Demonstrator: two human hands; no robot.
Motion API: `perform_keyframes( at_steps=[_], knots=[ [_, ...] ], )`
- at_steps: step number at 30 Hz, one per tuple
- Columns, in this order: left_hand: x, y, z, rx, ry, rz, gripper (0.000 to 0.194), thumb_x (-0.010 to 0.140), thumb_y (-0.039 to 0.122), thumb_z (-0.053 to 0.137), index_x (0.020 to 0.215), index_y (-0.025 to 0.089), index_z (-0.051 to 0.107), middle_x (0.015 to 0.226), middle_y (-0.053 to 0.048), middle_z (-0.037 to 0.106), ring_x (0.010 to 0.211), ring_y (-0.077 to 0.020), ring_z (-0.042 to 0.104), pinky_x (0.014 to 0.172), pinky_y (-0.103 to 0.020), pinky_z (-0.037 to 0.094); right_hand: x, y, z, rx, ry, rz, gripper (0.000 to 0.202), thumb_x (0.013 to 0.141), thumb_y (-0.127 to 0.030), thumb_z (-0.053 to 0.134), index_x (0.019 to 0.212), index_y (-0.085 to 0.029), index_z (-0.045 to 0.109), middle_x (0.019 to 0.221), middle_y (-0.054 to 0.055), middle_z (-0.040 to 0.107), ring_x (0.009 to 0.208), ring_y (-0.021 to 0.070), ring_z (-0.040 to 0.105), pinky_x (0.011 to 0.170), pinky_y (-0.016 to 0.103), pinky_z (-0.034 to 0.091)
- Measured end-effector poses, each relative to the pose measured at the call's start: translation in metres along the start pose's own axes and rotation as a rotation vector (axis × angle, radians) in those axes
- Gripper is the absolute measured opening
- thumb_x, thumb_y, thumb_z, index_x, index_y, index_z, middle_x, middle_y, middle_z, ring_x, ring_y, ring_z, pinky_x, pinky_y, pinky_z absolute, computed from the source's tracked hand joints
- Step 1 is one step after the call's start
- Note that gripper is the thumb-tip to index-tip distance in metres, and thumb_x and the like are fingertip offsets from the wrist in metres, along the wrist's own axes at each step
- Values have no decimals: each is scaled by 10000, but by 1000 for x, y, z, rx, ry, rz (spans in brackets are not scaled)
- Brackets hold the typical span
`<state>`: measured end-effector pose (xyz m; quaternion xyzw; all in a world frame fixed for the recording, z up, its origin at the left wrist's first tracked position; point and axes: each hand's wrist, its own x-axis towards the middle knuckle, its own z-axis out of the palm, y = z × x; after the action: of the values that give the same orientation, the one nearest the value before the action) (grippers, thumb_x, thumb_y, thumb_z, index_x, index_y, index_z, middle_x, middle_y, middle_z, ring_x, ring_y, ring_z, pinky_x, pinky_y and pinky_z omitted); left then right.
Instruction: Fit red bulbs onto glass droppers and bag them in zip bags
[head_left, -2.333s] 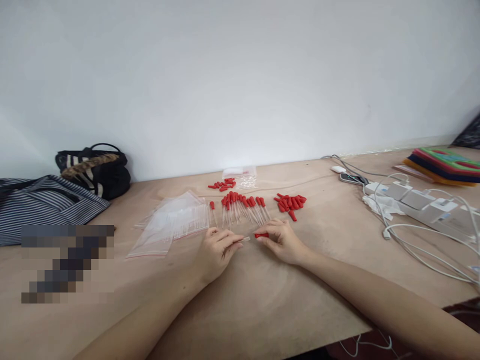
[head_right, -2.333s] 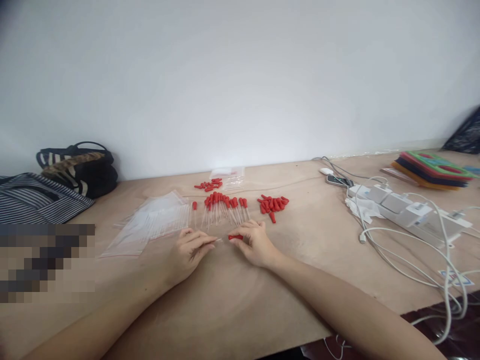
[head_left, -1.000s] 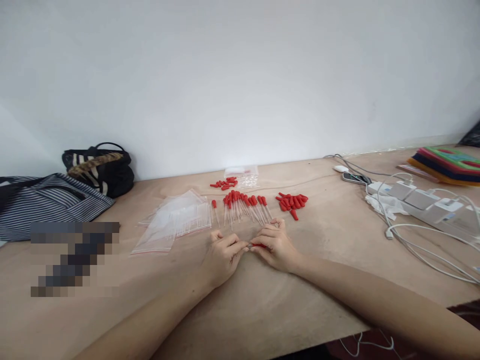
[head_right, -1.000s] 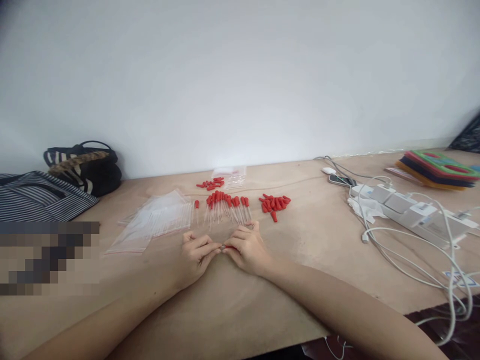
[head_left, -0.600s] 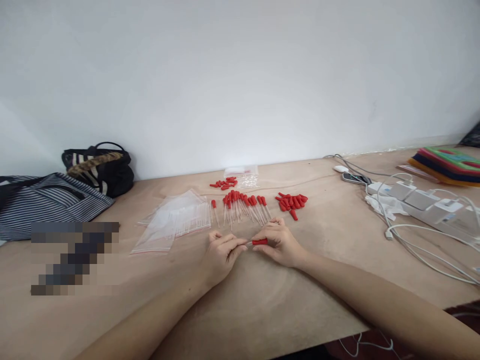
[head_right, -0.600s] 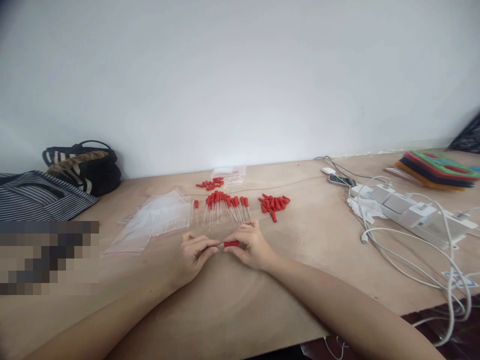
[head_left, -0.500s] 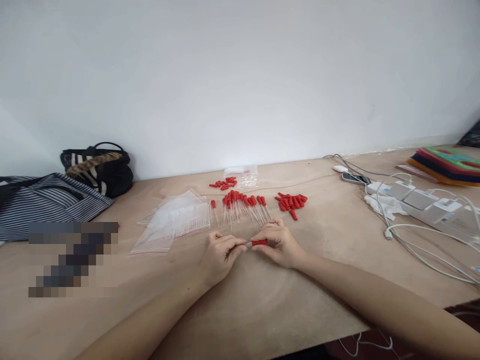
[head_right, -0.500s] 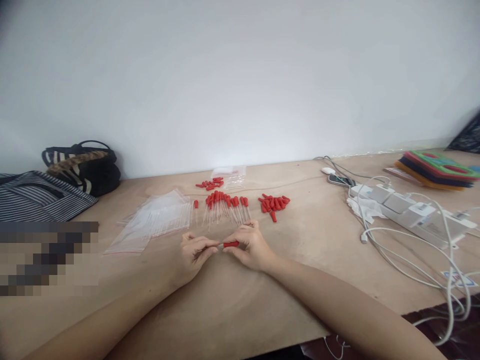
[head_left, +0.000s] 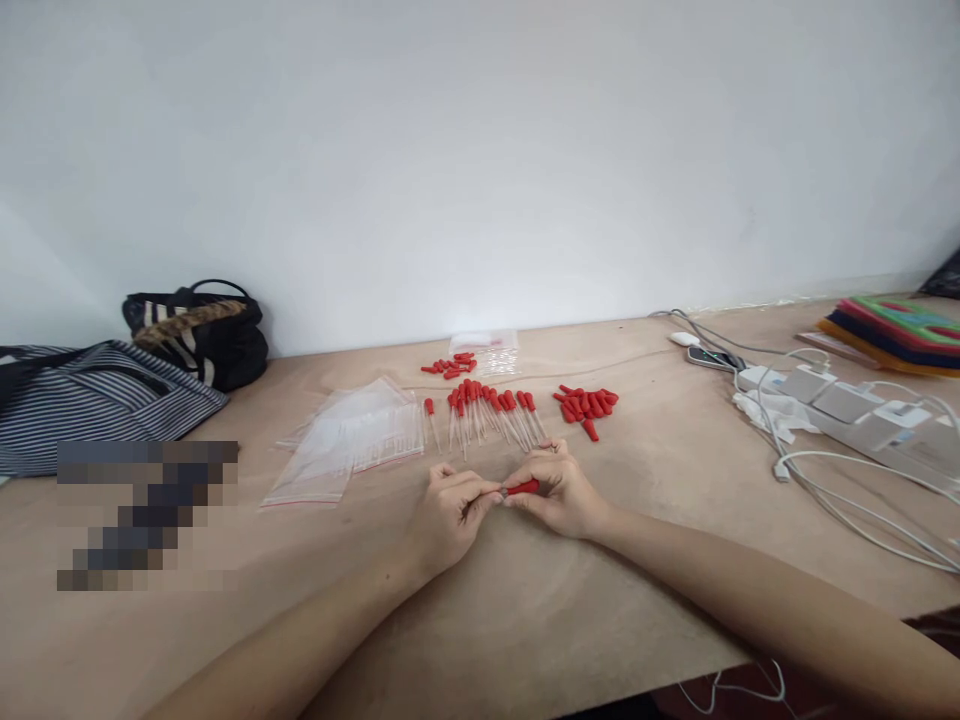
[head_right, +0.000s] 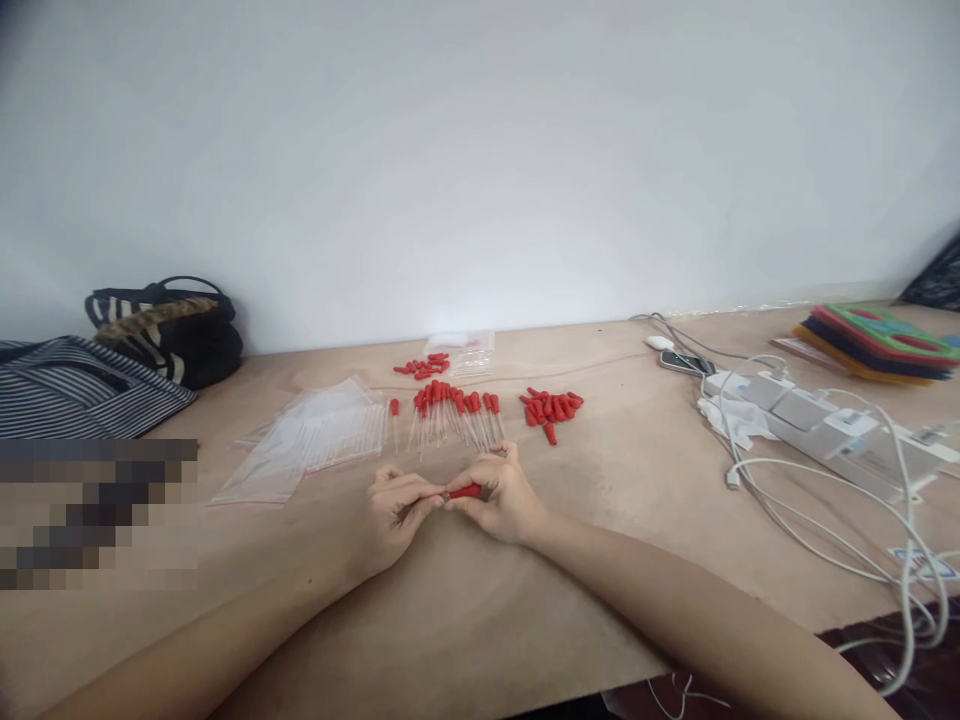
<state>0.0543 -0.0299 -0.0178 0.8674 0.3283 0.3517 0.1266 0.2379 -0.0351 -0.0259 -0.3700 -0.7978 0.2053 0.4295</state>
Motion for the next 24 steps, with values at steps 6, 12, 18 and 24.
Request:
perform_keyframes(
  at_steps=[6,12,18,24],
  knots=[
    [3,-1,0,-28,-3,-29,172,849,220,482,823,212,652,653,35,658,588,-101,574,663,-291,292,3,-2,2,47,36,35,134,724,-347,641,699,-215,639,646,-29,669,615,105,576,872,387,239],
    [6,-7,-10,39,-5,72,183,864,252,463,929,199,626,735,4,651,655,-115,575,690,-288,359,6,2,-4,116,140,149,244,642,-443,682,718,-214,651,656,-3,672,648,148,585,818,380,305],
    [5,0,-17,220,-127,121,235,874,226,399,841,171,625,735,-35,594,665,-135,544,633,-263,414,6,5,-6,55,107,123,249,653,-451,670,664,-205,638,623,-9,650,614,140,578,782,374,333],
    [14,13,-31,380,-227,40,272,884,210,347,819,161,606,775,-45,609,703,-153,571,647,-259,432,10,8,-17,-46,121,84,320,583,-430,727,805,-215,642,722,10,669,693,167,597,787,367,369]
  ],
)
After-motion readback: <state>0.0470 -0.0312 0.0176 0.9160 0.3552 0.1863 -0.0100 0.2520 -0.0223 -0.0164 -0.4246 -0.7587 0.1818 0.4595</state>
